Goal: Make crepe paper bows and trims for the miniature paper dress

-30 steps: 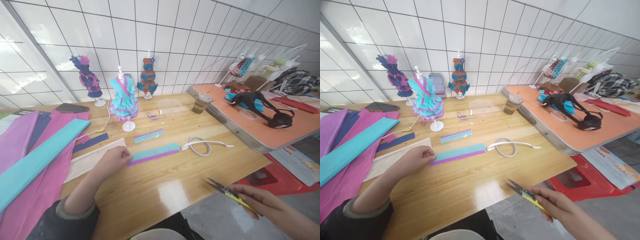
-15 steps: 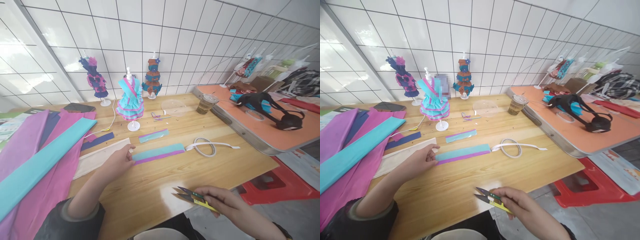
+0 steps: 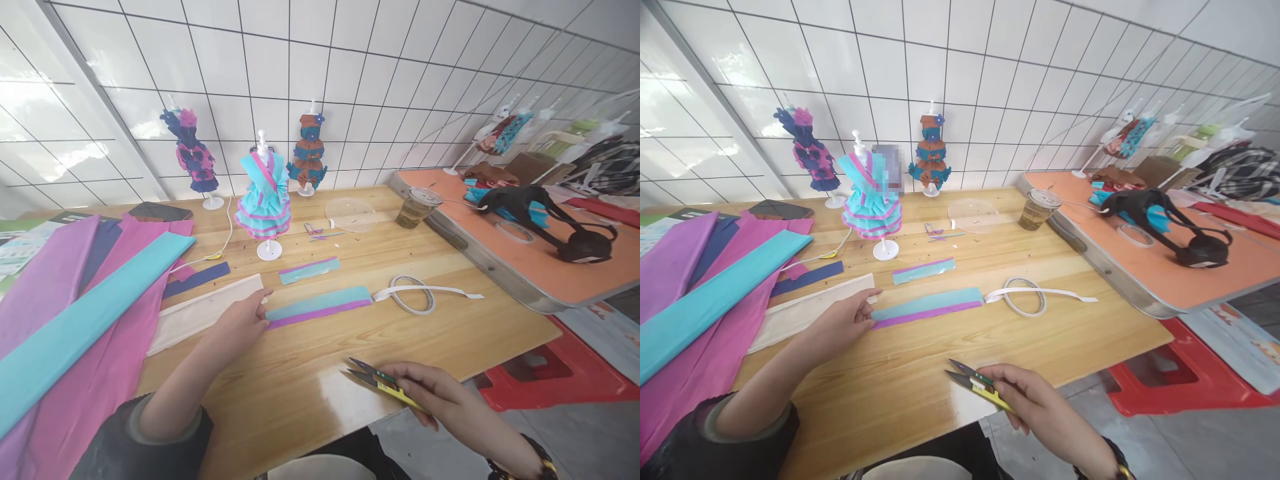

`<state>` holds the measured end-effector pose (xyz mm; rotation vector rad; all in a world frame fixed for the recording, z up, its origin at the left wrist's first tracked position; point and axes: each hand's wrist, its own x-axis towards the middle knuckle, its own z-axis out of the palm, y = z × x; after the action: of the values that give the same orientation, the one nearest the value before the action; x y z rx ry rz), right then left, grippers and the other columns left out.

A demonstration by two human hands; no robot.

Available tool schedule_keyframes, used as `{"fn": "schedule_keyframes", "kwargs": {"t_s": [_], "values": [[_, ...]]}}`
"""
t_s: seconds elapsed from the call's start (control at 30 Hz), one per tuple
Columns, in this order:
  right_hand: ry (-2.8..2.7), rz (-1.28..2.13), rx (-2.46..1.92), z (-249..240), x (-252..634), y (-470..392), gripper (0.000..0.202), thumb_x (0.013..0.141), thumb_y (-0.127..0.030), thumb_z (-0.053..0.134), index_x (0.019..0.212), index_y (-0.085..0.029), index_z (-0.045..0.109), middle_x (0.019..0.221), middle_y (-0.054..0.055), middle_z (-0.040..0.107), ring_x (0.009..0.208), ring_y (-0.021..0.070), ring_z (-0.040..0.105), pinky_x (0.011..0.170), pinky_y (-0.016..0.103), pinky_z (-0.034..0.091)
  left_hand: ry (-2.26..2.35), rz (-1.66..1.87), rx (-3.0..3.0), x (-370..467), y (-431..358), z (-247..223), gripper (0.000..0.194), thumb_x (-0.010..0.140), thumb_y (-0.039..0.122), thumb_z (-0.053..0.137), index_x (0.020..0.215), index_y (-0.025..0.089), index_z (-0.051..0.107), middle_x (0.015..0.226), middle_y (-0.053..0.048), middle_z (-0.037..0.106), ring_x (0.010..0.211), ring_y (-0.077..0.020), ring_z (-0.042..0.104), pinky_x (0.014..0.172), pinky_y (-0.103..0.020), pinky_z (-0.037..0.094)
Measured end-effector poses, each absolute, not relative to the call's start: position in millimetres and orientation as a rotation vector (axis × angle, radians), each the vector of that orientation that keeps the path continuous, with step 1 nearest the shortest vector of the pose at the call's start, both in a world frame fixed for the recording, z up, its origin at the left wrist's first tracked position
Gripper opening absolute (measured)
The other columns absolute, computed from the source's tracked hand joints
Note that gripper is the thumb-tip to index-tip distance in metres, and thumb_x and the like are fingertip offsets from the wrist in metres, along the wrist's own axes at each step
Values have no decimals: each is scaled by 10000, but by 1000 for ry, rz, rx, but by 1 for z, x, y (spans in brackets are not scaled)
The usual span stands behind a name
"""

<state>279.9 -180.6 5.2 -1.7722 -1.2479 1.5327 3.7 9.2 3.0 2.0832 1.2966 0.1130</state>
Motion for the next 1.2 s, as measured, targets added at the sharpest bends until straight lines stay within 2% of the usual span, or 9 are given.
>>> {"fn": "schedule_keyframes", "kwargs": {"t_s": [0.43, 0.63, 0.8, 1.07, 1.2], "values": [[-1201, 1570, -1750, 4, 281, -178, 483, 842, -488, 410, 1136, -129, 542, 481, -69, 350, 416, 64, 344, 432, 192, 271, 1261, 97, 2133, 5, 7, 4, 565, 733, 199, 403, 1297, 211, 366, 757, -4, 559, 745, -186, 548, 651, -269, 402], [-1200, 1564, -1762, 0, 282, -179, 493, 838, -495, 411, 1146, -133, 540, 465, -70, 353, 414, 67, 335, 433, 197, 267, 1238, 65, 2135, 4, 7, 5, 583, 746, 205, 397, 1325, 213, 333, 829, -36, 569, 839, -218, 541, 707, -301, 400], [-1188, 1561, -1761, -2, 283, -179, 511, 825, -515, 422, 1139, -131, 548, 452, -69, 359, 400, 67, 335, 423, 195, 273, 1208, 1, 2151, 2, 7, 4, 607, 757, 203, 388, 1352, 254, 284, 838, -37, 560, 849, -225, 537, 707, -308, 397], [-1163, 1575, -1756, 0, 283, -179, 515, 823, -516, 424, 1141, -128, 542, 453, -69, 371, 397, 65, 331, 420, 194, 266, 1128, 84, 2242, 1, 6, 4, 565, 746, 169, 385, 1310, 195, 357, 956, -52, 569, 910, -207, 511, 805, -307, 386], [-1147, 1574, -1768, 1, 282, -179, 521, 817, -521, 427, 1142, -130, 543, 453, -68, 376, 399, 65, 329, 424, 195, 273, 1160, 39, 2222, 4, 3, 10, 567, 775, 223, 378, 1338, 199, 319, 820, -42, 586, 865, -222, 530, 745, -311, 403]]}}
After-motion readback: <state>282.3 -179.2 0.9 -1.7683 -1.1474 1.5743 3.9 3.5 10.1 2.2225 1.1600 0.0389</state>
